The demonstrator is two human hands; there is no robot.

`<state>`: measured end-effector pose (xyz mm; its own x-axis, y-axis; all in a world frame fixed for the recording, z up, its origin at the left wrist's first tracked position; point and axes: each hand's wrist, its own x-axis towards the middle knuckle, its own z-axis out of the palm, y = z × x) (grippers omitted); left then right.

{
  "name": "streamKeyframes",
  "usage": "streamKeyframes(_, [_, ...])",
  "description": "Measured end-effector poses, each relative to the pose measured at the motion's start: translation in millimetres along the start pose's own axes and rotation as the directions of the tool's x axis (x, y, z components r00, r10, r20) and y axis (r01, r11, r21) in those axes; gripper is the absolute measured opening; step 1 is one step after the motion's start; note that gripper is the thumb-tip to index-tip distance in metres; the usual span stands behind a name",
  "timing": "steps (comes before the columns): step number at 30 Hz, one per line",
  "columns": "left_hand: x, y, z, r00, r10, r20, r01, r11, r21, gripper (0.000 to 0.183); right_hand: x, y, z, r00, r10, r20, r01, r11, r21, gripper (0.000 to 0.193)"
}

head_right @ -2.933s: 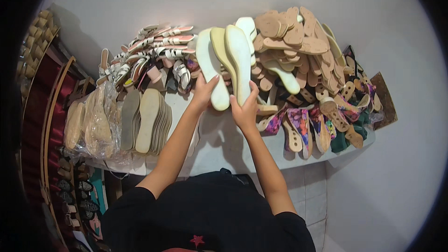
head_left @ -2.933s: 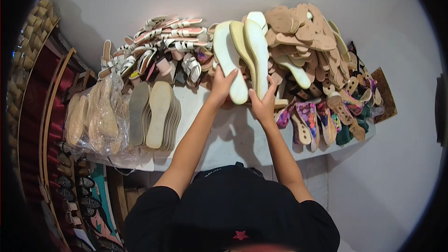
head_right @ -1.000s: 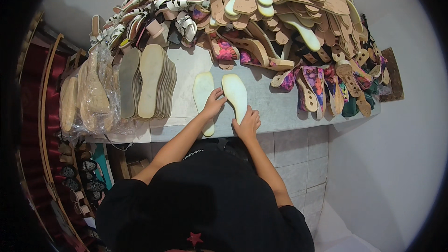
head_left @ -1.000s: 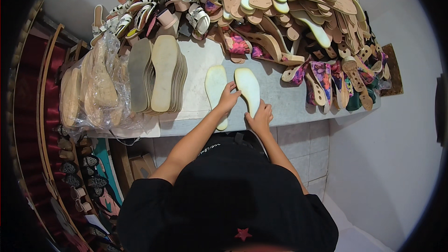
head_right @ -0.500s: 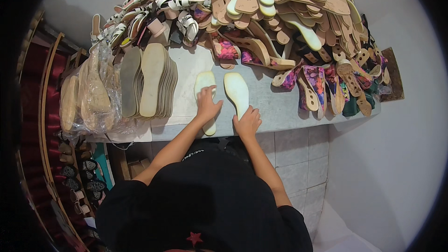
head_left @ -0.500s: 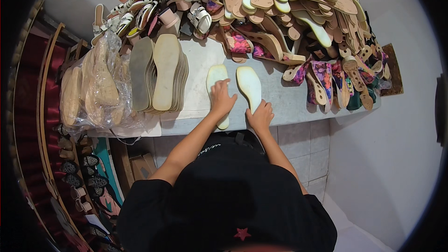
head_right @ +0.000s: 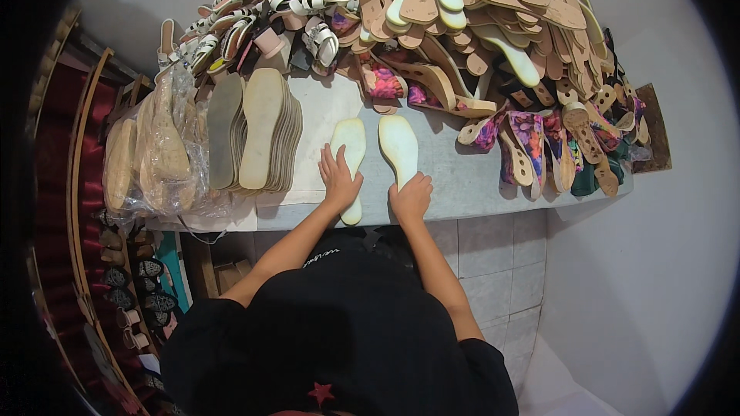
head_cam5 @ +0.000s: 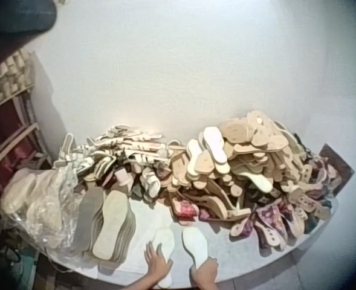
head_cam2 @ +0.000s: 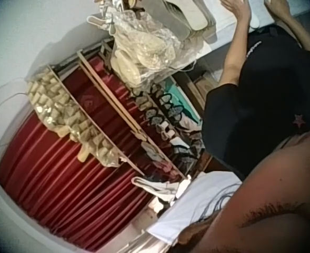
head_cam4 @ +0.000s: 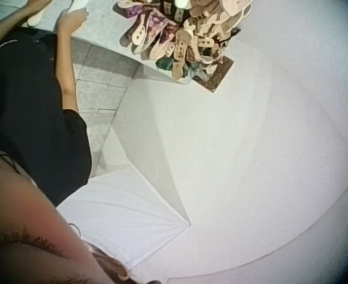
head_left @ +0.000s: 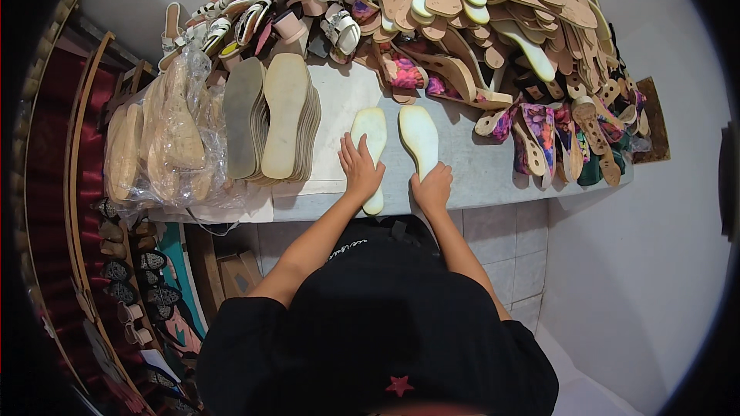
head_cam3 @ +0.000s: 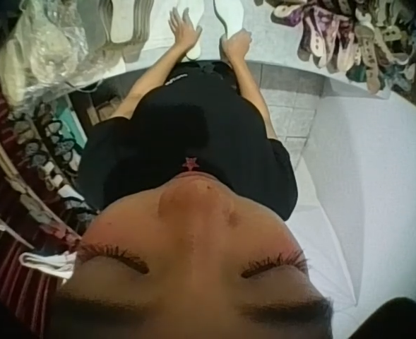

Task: Sorting and stacking various shoe insoles and soles on a workbench.

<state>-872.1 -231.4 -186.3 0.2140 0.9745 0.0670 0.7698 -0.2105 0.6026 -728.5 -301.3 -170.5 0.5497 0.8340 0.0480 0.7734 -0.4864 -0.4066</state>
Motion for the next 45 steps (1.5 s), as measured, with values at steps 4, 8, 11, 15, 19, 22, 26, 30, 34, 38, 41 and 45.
streamKeyframes(4, [-3,11,-7,0.999,-0.033,0.008,0.032,0.995,0.095,0.071,-2,-3,-10,0.999,0.03,0.043,-0.03,0.999,0.012,0.058])
streamKeyframes(8, [2,33,-19,0.991,0.114,0.073,-0.122,0.985,0.121,0.057,-5,12,-4,0.985,-0.17,-0.007,0.17,0.98,0.104,0.078])
streamKeyframes(11, [8,27,2,0.92,0.392,-0.011,-0.384,0.898,-0.216,0.049,-6,21,-9,0.967,-0.248,0.059,0.241,0.964,0.108,0.071])
streamKeyframes(15, [-2,31,30,0.966,0.157,0.208,-0.026,0.851,-0.525,0.044,6,45,-7,0.963,-0.269,-0.036,0.247,0.816,0.523,0.045])
streamKeyframes(19, [-12,33,32,0.825,0.033,0.564,0.299,0.821,-0.486,0.043,15,66,-15,0.985,-0.101,0.14,0.021,0.877,0.481,0.03])
streamKeyframes(22, [-15,38,29,0.749,0.062,0.66,0.392,0.761,-0.517,0.043,16,74,-18,0.934,-0.081,0.348,-0.094,0.884,0.459,0.028])
streamKeyframes(26, [-16,43,22,0.679,0.115,0.725,0.478,0.68,-0.556,0.042,7,62,-29,0.933,-0.096,0.346,-0.07,0.897,0.437,0.028])
streamKeyframes(30, [-18,42,26,0.726,0.08,0.683,0.484,0.646,-0.59,0.042,4,56,-37,0.938,-0.097,0.332,-0.057,0.903,0.426,0.03])
streamKeyframes(34, [-17,49,20,0.702,0.084,0.707,0.497,0.652,-0.572,0.043,5,57,-40,0.918,-0.097,0.385,-0.061,0.924,0.378,0.033])
streamKeyframes(38, [-17,54,14,0.707,0.096,0.701,0.487,0.653,-0.58,0.041,6,56,-39,0.921,-0.088,0.378,-0.062,0.928,0.367,0.033])
streamKeyframes(41, [-18,48,19,0.723,0.154,0.674,0.415,0.683,-0.602,0.039,8,56,-39,0.918,-0.102,0.384,-0.048,0.931,0.362,0.033])
streamKeyframes(45, [-15,50,19,0.694,0.168,0.7,0.405,0.713,-0.573,0.036,12,65,-31,0.91,-0.175,0.376,0.04,0.94,0.339,0.032])
